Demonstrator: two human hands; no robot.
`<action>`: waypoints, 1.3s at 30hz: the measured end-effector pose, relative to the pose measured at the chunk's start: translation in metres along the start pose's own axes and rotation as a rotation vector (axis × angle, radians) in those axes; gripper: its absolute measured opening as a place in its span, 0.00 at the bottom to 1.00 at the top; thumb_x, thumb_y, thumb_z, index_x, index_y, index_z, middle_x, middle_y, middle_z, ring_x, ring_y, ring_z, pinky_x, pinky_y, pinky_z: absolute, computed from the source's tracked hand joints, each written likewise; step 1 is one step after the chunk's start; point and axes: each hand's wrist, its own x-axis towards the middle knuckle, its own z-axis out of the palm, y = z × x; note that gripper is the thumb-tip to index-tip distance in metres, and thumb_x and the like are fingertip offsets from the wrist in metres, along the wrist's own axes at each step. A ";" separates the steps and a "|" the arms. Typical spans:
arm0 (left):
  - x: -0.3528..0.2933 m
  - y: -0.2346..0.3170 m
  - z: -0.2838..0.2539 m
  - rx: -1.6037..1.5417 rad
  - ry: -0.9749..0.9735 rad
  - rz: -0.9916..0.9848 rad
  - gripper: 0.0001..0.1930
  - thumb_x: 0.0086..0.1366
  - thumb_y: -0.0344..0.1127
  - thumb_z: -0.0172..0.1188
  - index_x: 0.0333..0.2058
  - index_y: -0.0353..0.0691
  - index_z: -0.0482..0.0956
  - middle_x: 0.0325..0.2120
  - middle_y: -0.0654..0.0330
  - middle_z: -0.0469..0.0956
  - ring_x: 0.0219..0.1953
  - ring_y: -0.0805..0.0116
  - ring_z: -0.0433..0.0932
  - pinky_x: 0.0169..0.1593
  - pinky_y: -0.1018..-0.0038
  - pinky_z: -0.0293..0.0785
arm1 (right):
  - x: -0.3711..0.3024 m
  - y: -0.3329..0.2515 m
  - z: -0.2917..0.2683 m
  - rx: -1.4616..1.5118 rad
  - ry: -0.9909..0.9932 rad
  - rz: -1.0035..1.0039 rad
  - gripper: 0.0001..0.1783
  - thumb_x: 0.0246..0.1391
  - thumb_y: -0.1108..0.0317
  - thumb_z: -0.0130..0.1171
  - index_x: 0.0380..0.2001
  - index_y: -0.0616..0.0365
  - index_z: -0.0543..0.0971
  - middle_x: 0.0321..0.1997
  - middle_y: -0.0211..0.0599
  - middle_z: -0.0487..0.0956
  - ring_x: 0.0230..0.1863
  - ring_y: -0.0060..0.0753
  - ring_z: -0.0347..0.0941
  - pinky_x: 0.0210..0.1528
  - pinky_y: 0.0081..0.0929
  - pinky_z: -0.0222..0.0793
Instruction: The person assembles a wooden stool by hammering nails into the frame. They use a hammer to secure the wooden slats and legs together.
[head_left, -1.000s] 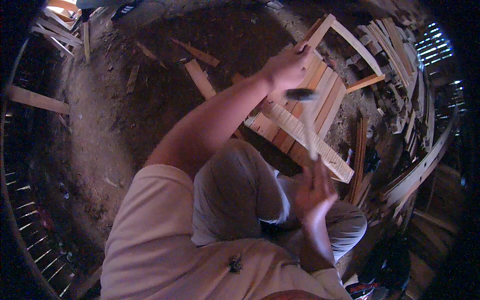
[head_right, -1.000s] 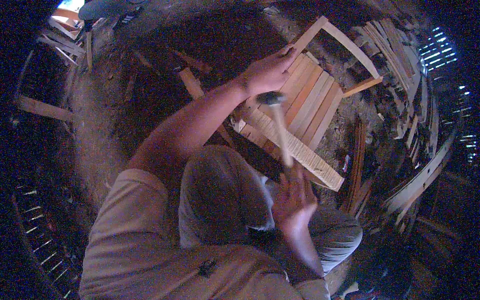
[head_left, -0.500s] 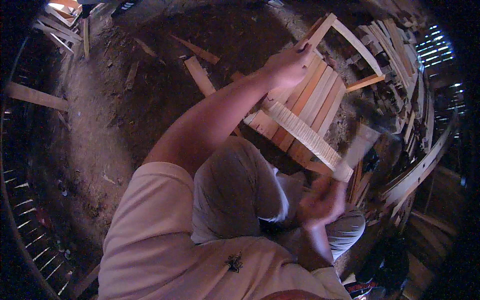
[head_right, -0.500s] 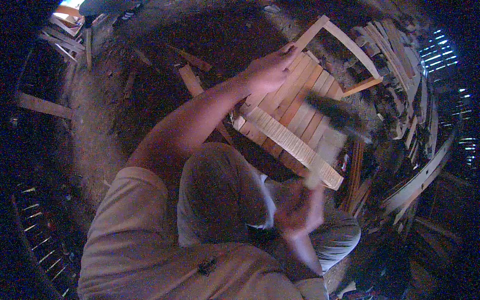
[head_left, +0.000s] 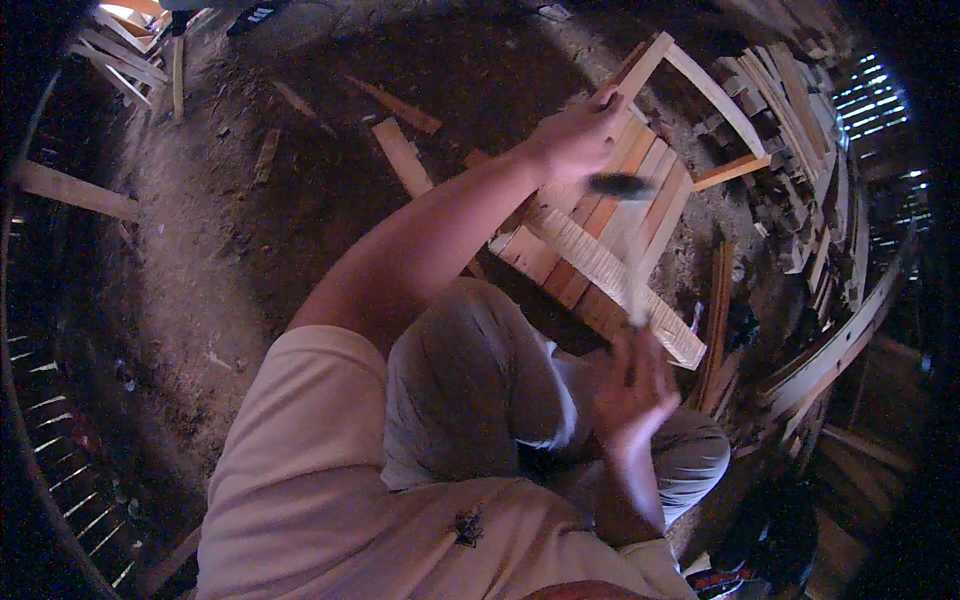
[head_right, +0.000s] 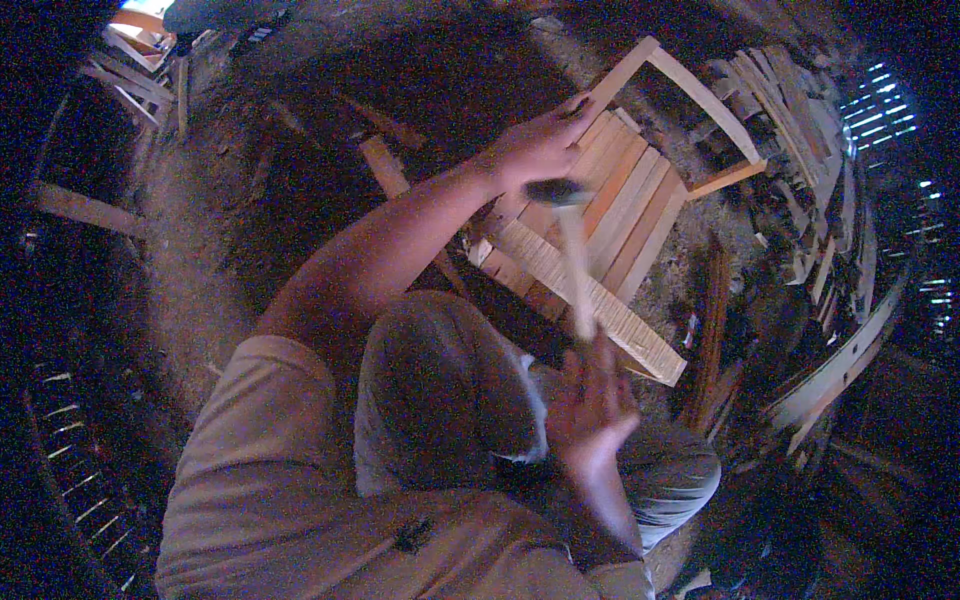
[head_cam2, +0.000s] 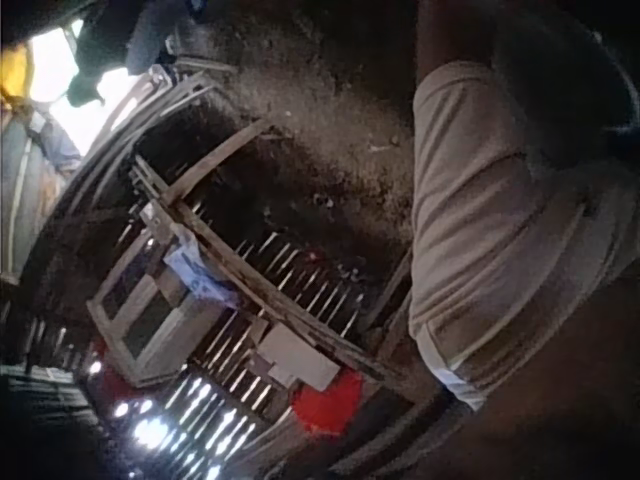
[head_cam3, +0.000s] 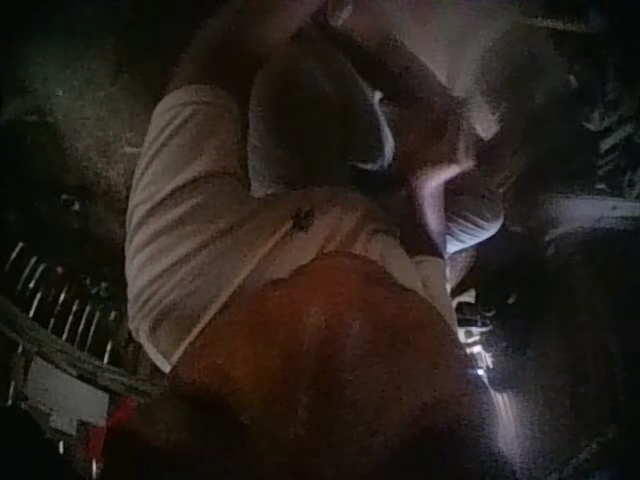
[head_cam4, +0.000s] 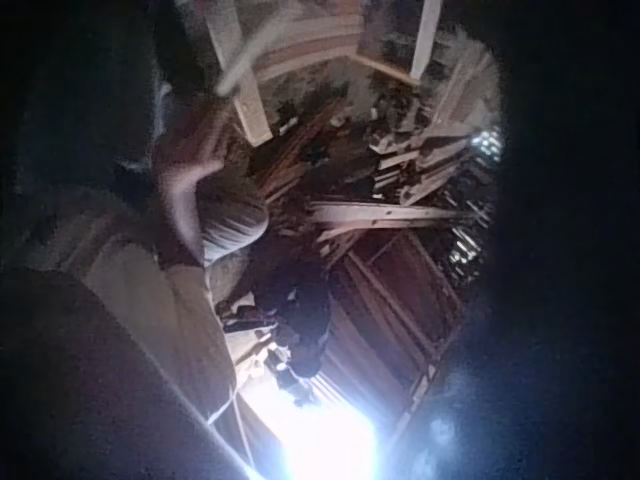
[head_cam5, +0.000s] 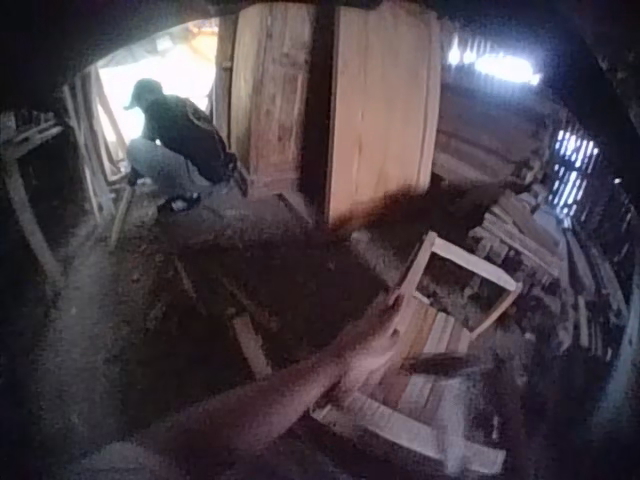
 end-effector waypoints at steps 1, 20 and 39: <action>-0.002 -0.003 0.003 -0.010 0.048 0.024 0.30 0.65 0.31 0.52 0.66 0.32 0.60 0.54 0.41 0.74 0.47 0.39 0.80 0.48 0.49 0.79 | -0.001 -0.003 -0.010 -0.036 0.056 0.054 0.16 0.66 0.73 0.57 0.54 0.69 0.79 0.38 0.53 0.84 0.37 0.48 0.84 0.37 0.39 0.78; 0.015 0.012 -0.019 -0.182 -0.160 -0.232 0.35 0.64 0.31 0.51 0.70 0.31 0.55 0.63 0.42 0.69 0.56 0.39 0.77 0.54 0.51 0.78 | 0.004 -0.005 -0.006 0.003 -0.058 -0.059 0.19 0.63 0.70 0.62 0.53 0.72 0.79 0.46 0.59 0.84 0.35 0.63 0.82 0.37 0.46 0.81; 0.012 0.016 -0.013 -0.197 0.094 -0.036 0.35 0.64 0.31 0.53 0.69 0.34 0.54 0.56 0.37 0.73 0.44 0.39 0.81 0.43 0.50 0.80 | 0.000 -0.001 0.002 0.003 -0.163 -0.063 0.17 0.66 0.72 0.58 0.56 0.66 0.80 0.46 0.56 0.85 0.43 0.54 0.84 0.45 0.42 0.79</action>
